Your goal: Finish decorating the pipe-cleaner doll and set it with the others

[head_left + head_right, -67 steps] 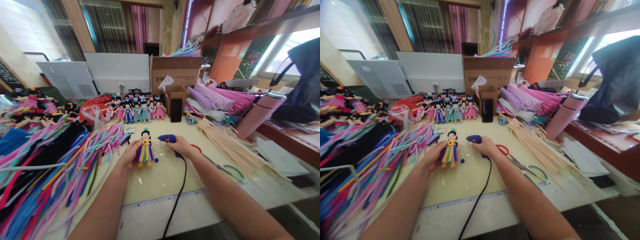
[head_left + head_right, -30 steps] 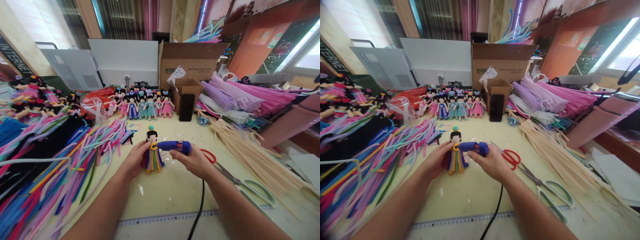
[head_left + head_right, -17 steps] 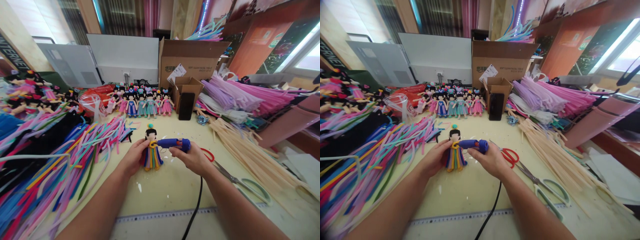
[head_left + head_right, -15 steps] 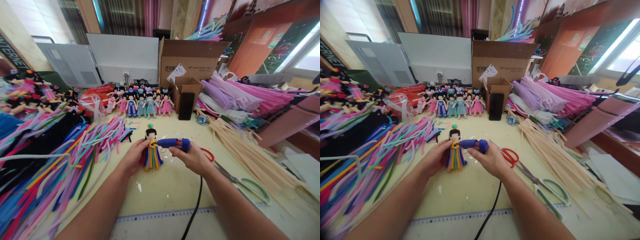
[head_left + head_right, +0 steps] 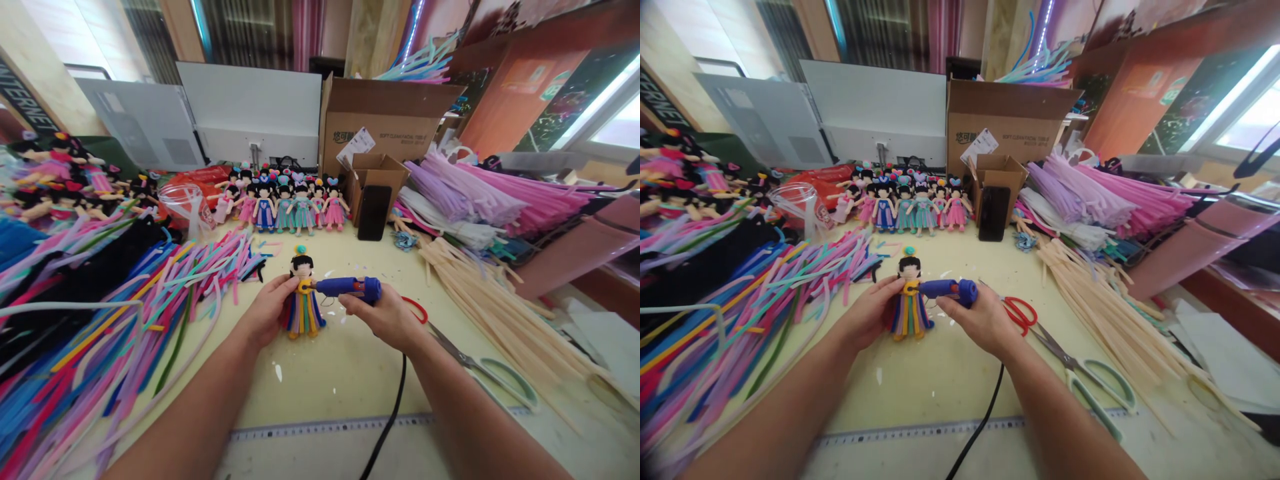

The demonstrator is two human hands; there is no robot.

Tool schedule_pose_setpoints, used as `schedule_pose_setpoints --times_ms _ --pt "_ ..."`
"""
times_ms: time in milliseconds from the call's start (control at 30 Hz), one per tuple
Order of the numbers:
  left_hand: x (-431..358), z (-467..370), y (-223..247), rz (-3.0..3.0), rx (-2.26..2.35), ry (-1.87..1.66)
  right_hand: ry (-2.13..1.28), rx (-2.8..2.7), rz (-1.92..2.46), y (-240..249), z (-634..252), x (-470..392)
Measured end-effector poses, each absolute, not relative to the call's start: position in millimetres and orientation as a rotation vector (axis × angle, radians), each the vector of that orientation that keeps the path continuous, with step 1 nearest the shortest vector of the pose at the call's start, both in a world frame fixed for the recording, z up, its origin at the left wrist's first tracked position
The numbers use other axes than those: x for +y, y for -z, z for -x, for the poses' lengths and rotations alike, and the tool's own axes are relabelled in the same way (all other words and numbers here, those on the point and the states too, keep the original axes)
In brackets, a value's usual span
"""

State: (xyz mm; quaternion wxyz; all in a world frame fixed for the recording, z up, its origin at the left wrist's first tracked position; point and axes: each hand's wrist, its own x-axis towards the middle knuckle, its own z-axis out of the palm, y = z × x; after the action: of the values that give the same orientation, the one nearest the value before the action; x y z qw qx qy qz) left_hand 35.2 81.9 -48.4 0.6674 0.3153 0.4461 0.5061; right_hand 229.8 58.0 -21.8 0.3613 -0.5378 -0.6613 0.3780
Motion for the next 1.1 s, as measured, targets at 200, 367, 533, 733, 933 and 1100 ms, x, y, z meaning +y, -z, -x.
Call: schedule_pose_setpoints --times_ms 200,367,533,733,933,1100 --pt "81.0 -36.0 46.5 -0.718 1.003 -1.147 -0.938 -1.735 1.434 20.9 -229.6 57.4" --pt "80.9 -36.8 45.6 -0.714 0.980 -1.156 -0.936 -1.725 1.445 20.7 -227.2 55.5" --pt "80.9 -37.0 46.2 -0.725 1.002 -1.139 -0.940 -1.715 1.442 22.1 -226.6 55.3" --pt "79.8 -37.3 45.8 -0.743 1.007 -1.130 -0.964 -1.709 1.432 24.0 -226.8 55.8" --pt "80.2 -36.7 48.6 -0.773 1.012 -1.116 -0.954 -1.687 1.425 21.3 -224.8 54.8" --pt "80.0 -37.4 48.8 -0.763 0.999 -1.123 -0.936 -1.686 1.433 20.0 -224.9 54.6"
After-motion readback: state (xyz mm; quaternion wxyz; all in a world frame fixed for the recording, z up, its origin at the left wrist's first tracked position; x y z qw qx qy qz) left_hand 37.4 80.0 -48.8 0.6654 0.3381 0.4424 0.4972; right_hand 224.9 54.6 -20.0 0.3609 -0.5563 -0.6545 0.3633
